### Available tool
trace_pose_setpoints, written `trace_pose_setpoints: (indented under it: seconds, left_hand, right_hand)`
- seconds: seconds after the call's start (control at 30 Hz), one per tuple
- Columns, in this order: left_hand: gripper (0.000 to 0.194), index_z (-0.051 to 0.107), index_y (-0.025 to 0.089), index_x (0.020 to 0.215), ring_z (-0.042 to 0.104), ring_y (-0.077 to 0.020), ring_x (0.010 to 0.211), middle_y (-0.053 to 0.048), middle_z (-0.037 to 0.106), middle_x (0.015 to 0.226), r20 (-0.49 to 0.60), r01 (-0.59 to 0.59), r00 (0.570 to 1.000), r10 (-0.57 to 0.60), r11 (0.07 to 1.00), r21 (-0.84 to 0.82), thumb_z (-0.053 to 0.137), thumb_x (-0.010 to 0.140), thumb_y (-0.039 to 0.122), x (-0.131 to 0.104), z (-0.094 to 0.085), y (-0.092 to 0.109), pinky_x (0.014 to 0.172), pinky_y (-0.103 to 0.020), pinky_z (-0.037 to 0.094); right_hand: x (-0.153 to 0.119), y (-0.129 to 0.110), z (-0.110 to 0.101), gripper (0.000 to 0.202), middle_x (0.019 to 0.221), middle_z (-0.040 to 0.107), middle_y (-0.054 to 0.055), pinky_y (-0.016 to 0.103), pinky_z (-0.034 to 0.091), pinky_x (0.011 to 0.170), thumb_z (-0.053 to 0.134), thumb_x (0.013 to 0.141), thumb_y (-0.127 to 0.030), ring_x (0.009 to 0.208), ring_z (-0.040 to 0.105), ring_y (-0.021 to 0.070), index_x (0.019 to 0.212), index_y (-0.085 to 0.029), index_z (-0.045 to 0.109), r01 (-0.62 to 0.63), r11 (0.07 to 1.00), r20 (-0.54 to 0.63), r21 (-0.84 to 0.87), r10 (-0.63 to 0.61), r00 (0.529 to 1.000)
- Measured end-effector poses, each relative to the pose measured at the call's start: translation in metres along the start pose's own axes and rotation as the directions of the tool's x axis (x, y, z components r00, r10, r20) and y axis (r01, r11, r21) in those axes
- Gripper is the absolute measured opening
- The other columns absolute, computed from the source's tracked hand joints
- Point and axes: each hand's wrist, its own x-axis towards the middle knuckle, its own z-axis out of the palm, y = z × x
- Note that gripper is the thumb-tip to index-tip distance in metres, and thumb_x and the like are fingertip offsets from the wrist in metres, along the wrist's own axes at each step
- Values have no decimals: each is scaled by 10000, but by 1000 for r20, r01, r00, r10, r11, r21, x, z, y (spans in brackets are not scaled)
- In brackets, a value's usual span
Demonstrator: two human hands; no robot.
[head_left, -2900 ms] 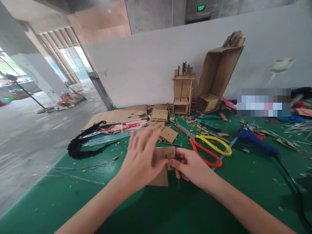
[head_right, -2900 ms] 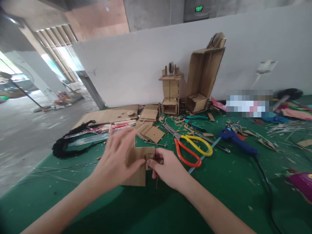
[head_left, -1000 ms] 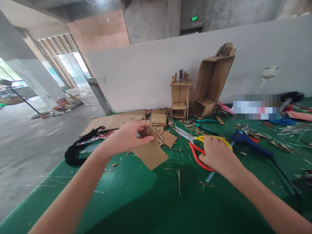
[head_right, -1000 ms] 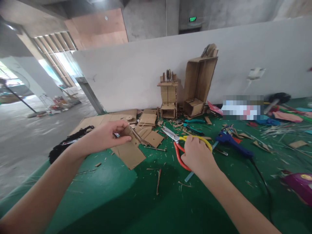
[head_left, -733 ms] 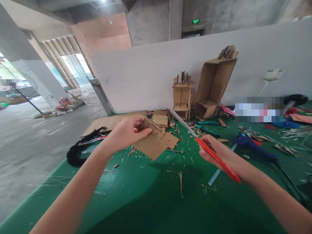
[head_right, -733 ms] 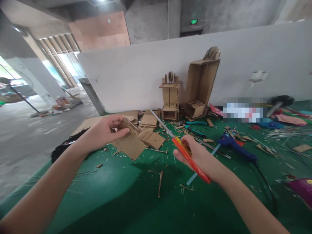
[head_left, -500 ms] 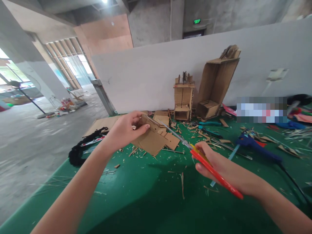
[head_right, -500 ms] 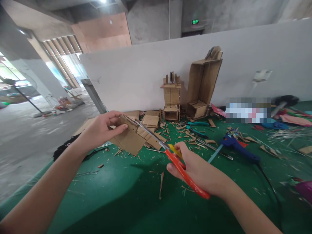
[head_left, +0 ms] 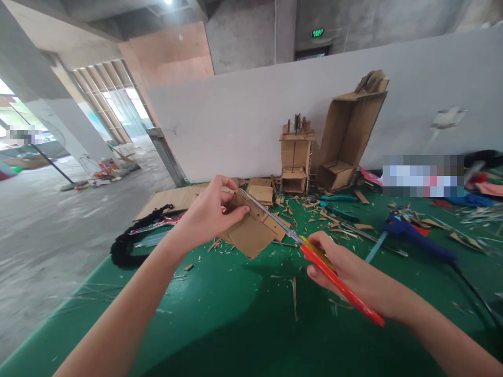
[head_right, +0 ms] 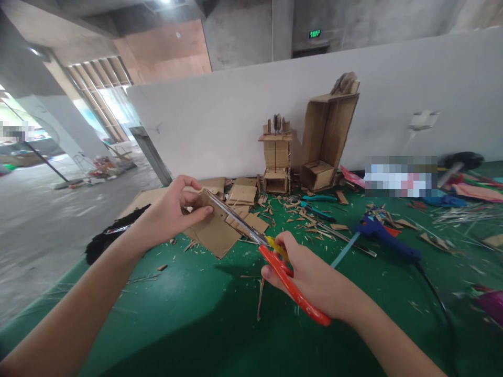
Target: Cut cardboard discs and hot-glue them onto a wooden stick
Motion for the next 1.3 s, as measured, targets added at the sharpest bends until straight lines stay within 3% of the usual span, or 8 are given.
trace_pose_setpoints:
  seconds: [0.27, 0.53, 0.7, 0.93, 1.3]
  left_hand:
    - [294, 356, 228, 912, 488, -131, 612, 32, 517, 678, -42, 4, 999, 1, 994, 108, 563, 763, 374, -3, 6, 2, 557, -272, 356]
    - [303, 321, 227, 825, 416, -105, 593, 42, 447, 697, -55, 18, 998, -11, 991, 130, 572, 756, 381, -3, 6, 4, 565, -263, 323]
    - [307, 315, 226, 803, 402, -108, 590, 42, 432, 681, -42, 32, 999, -27, 992, 125, 560, 760, 405, -3, 8, 4, 554, -263, 304]
    - [309, 316, 226, 794, 348, -105, 583, 52, 381, 660, 6, 54, 998, -55, 992, 116, 564, 755, 408, -1, 7, 5, 540, -261, 290]
    - [324, 308, 221, 779, 344, -106, 593, 38, 397, 685, 71, 67, 995, -74, 993, 98, 557, 747, 426, 0, 3, 2, 549, -272, 299]
  right_hand:
    - [4, 3, 4, 290, 753, 558, 3, 264, 439, 510, 449, 861, -475, 575, 499, 132, 974, -213, 397, -28, 999, -49, -46, 25, 998]
    - [7, 9, 7, 277, 674, 595, 0, 267, 396, 475, 439, 861, -484, 531, 539, 163, 931, -220, 396, -23, 960, -147, -278, -19, 989]
    - [8, 12, 12, 261, 597, 595, 1, 258, 323, 443, 423, 880, -461, 493, 549, 187, 939, -207, 422, -7, 890, -214, -455, -102, 971]
    - [11, 21, 19, 257, 543, 585, 6, 262, 246, 433, 352, 921, -442, 450, 556, 205, 917, -195, 424, 32, 744, -200, -667, -220, 955]
    - [13, 24, 24, 267, 477, 542, -5, 266, 186, 423, 331, 933, -442, 407, 531, 202, 881, -194, 414, 14, 693, -190, -721, -217, 957]
